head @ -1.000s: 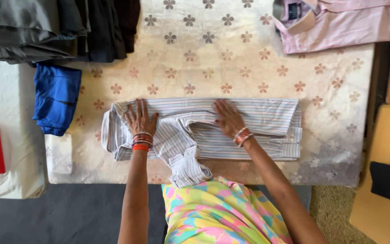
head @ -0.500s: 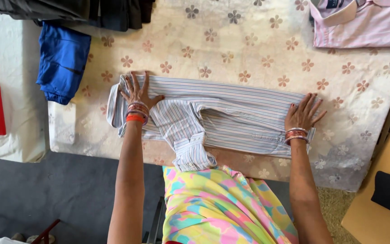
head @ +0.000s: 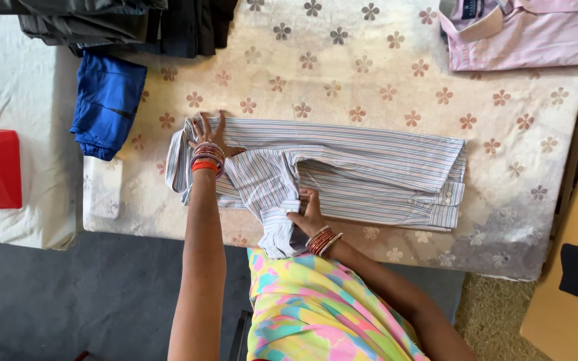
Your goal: The person lays a striped button-up shirt face down on a padded table and smooths the fabric with both hands. They fold the sleeves across the back, fold the sides inward, then fold the shirt into a compact rectangle and place it on a stack of folded shirts.
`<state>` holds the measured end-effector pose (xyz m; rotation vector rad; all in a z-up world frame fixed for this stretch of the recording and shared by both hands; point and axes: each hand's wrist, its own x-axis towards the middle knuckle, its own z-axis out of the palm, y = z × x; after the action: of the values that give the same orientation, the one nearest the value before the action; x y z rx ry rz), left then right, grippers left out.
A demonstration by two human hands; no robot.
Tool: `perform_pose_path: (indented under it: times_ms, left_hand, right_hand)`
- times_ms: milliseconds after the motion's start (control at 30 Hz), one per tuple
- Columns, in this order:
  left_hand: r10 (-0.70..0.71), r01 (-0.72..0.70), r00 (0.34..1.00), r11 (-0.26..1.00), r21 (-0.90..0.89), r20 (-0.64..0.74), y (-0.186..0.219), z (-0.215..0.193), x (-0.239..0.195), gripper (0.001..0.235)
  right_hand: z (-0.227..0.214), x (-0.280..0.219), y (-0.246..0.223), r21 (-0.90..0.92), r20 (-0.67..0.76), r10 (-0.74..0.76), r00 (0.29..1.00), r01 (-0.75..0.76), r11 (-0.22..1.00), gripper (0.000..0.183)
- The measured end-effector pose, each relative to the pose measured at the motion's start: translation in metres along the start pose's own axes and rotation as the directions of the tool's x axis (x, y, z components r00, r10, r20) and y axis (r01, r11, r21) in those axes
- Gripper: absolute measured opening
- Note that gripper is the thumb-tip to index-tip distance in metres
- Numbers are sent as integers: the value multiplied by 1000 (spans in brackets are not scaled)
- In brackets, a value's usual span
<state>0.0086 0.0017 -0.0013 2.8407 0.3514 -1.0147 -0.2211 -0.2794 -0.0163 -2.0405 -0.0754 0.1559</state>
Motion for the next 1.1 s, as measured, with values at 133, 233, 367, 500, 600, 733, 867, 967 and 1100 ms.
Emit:
perform_pose_path:
  times_ms: [133, 233, 367, 500, 600, 733, 867, 967, 1100]
  left_hand:
    - [9, -8, 1000, 999, -31, 29, -2, -2, 2, 150]
    - [2, 0, 999, 999, -37, 48, -2, -3, 3, 153]
    - [11, -9, 998, 999, -33, 63, 0, -5, 0, 155]
    - [4, -4, 1000, 1000, -26, 7, -1, 7, -1, 157]
    - [19, -19, 1000, 1000, -11, -5, -1, 9, -13, 161]
    - [58, -60, 994, 998, -25, -87, 10, 6, -25, 142]
    - [43, -50, 968, 998, -26, -245, 11, 29, -22, 114]
    - [31, -28, 949, 1000, 13, -313, 14, 38, -18, 108]
    - [-17, 21, 954, 1000, 11, -299, 22, 29, -25, 108]
  right_hand:
    - [-42, 2, -65, 625, 469, 504, 725, -676, 391, 78]
    - [-68, -8, -87, 629, 681, 350, 643, -759, 169, 80]
    - [-46, -33, -16, 511, 798, 234, 555, -829, 226, 82]
    - [-62, -19, -15, 93, 668, 159, 727, -293, 952, 65]
    - [-84, 8, -42, -505, 560, 220, 799, 118, 855, 58]
    - [-82, 77, -44, -400, 183, -246, 952, 300, 866, 55]
    - [-52, 141, 21, -522, 270, -269, 925, 375, 766, 78]
    - [-105, 147, 45, -663, 435, 108, 894, 237, 711, 74]
    - [-216, 103, 112, -774, 186, 217, 958, 7, 633, 71]
